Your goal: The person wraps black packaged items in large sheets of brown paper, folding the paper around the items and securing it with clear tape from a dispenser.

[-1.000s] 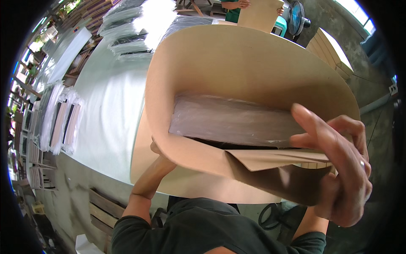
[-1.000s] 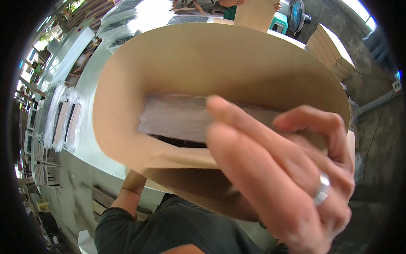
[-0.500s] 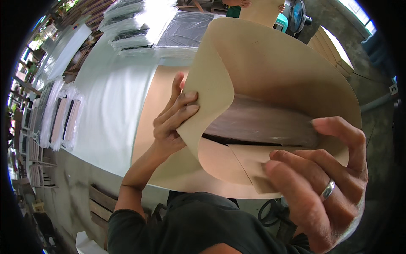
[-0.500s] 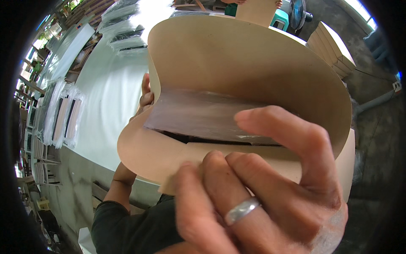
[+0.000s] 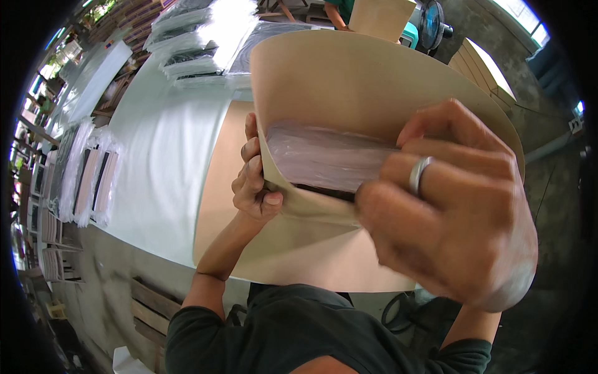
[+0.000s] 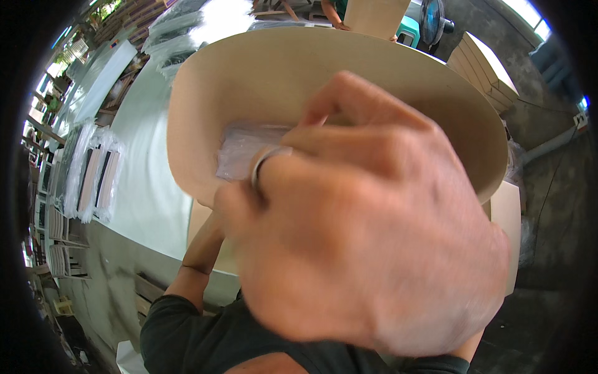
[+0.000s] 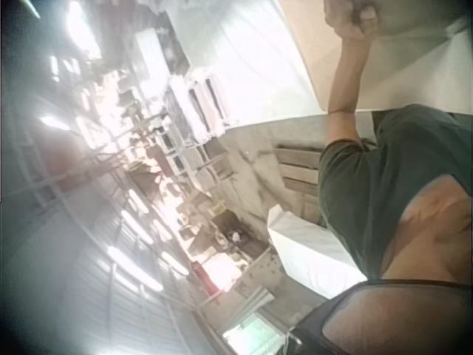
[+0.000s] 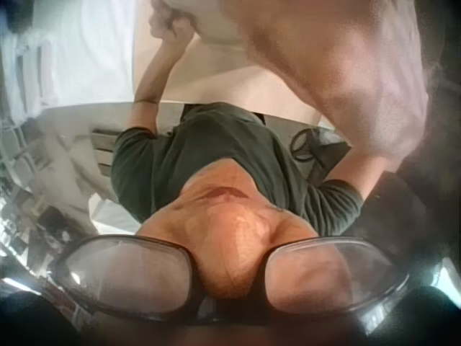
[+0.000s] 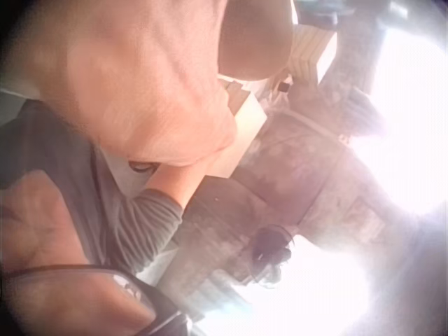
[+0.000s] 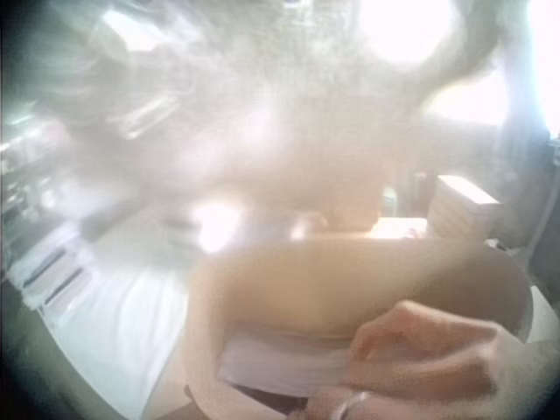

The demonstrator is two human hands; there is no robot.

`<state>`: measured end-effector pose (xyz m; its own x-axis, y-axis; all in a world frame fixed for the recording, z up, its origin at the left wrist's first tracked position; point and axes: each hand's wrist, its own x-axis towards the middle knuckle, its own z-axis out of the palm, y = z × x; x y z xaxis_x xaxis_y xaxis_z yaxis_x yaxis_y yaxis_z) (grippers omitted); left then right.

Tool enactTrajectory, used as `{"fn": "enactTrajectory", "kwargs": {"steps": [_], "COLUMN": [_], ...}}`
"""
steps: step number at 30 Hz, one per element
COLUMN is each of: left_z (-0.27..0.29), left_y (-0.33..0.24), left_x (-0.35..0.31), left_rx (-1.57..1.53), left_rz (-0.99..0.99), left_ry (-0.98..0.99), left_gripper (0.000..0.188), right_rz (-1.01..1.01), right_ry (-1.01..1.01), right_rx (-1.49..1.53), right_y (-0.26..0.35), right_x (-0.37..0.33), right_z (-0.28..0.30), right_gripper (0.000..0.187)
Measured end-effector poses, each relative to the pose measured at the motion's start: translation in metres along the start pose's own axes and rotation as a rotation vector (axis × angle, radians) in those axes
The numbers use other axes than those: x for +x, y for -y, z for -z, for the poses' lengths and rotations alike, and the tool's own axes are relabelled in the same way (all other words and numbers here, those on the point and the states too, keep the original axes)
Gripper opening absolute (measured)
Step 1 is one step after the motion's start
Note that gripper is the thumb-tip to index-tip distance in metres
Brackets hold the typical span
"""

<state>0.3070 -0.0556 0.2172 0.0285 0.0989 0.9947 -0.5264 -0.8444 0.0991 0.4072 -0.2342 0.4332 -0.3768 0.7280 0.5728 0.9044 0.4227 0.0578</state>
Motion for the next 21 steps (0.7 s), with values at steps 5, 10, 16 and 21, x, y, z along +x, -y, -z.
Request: {"fn": "enactTrajectory", "kwargs": {"steps": [5,10,16,21], "left_z": [0.003,0.017,0.007,-0.012], "left_y": [-0.002,-0.023,-0.003,0.011], "left_x": [0.012,0.029,-0.017,-0.003], "left_rx": [-0.128,-0.060,0.014,-0.003], "left_rz": [0.122,0.432,0.430,0.158], "left_ry": [0.073,0.283,-0.023,-0.141], "left_gripper": [0.059,0.060,0.061,0.058], "right_rz": [-0.108,-0.135,-0.154,0.149], "right_ry": [0.235,0.343,0.061,-0.130], "right_rx": [-0.120,-0.224,-0.313,-0.334], "right_y": [0.026,0.024,0.025,-0.004], "right_x": [-0.006,-0.013,0.010,0.000], "right_z": [0.067,0.104,0.013,-0.013], "right_gripper": [0.020,0.032,0.033,0.028]}}
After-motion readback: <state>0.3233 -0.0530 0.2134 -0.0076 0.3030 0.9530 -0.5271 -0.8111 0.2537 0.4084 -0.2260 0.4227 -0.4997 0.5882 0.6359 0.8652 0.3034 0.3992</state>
